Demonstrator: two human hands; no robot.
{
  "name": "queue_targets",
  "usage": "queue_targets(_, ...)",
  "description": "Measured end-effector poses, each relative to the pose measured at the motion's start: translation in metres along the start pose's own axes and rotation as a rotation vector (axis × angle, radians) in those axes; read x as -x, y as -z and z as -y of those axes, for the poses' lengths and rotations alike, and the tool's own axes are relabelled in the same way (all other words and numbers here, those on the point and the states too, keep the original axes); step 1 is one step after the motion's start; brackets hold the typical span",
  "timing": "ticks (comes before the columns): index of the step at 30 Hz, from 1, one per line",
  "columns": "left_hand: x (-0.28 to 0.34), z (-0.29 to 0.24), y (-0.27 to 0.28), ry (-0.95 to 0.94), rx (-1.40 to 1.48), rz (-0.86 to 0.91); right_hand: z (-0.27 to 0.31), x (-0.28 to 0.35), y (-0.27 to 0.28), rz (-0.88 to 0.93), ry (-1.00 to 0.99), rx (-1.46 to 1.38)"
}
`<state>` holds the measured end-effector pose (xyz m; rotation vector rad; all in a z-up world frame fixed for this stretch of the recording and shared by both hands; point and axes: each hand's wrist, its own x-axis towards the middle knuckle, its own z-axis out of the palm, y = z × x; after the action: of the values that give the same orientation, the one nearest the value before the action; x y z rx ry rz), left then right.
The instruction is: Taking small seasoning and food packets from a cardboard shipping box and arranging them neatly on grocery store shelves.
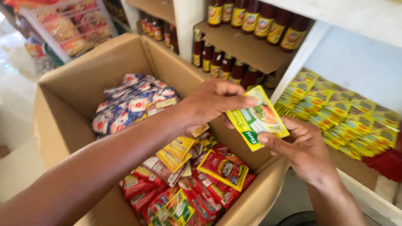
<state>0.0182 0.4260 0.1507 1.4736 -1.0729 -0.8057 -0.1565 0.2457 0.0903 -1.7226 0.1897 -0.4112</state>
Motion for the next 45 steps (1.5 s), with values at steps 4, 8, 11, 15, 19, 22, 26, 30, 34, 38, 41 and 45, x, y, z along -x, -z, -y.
queue_targets(4,-0.021,0.007,-0.01,0.16,0.196,-0.19,0.001,-0.01,0.028,-0.095,-0.031,-0.071)
queue_targets(8,-0.036,0.036,-0.027,0.125,0.307,-0.032,-0.005,-0.012,0.043,-0.193,0.045,-0.118)
queue_targets(11,-0.045,0.037,-0.054,0.092,0.196,0.017,-0.008,-0.007,0.046,-0.241,0.093,-0.201)
queue_targets(15,-0.066,0.033,-0.075,0.053,0.13,-0.084,-0.016,-0.003,0.06,-0.243,0.092,-0.33)
queue_targets(19,-0.097,0.028,-0.09,0.043,-0.082,-0.081,-0.035,0.004,0.091,-0.291,0.097,-0.342)
queue_targets(22,-0.128,0.015,-0.114,0.093,-0.129,-0.069,-0.052,0.012,0.122,-0.363,0.142,-0.315)
queue_targets(26,-0.186,-0.001,-0.163,0.177,-0.008,0.012,-0.087,0.024,0.181,-0.453,0.094,-0.495)
queue_targets(30,-0.262,0.039,-0.205,0.314,-0.167,0.101,-0.148,0.034,0.222,-0.485,-0.07,-0.693)
queue_targets(34,-0.332,0.123,-0.246,0.495,-0.337,0.159,-0.221,0.055,0.244,-0.662,-0.247,-0.62)
queue_targets(38,-0.396,0.246,-0.271,0.606,-0.421,0.211,-0.341,0.062,0.276,-0.791,-0.279,-0.478)
queue_targets(41,-0.41,0.285,-0.281,0.713,-0.44,0.22,-0.363,0.06,0.277,-0.807,-0.268,-0.347)
queue_targets(45,-0.416,0.315,-0.293,0.758,-0.408,0.213,-0.367,0.038,0.276,-0.751,-0.402,-0.273)
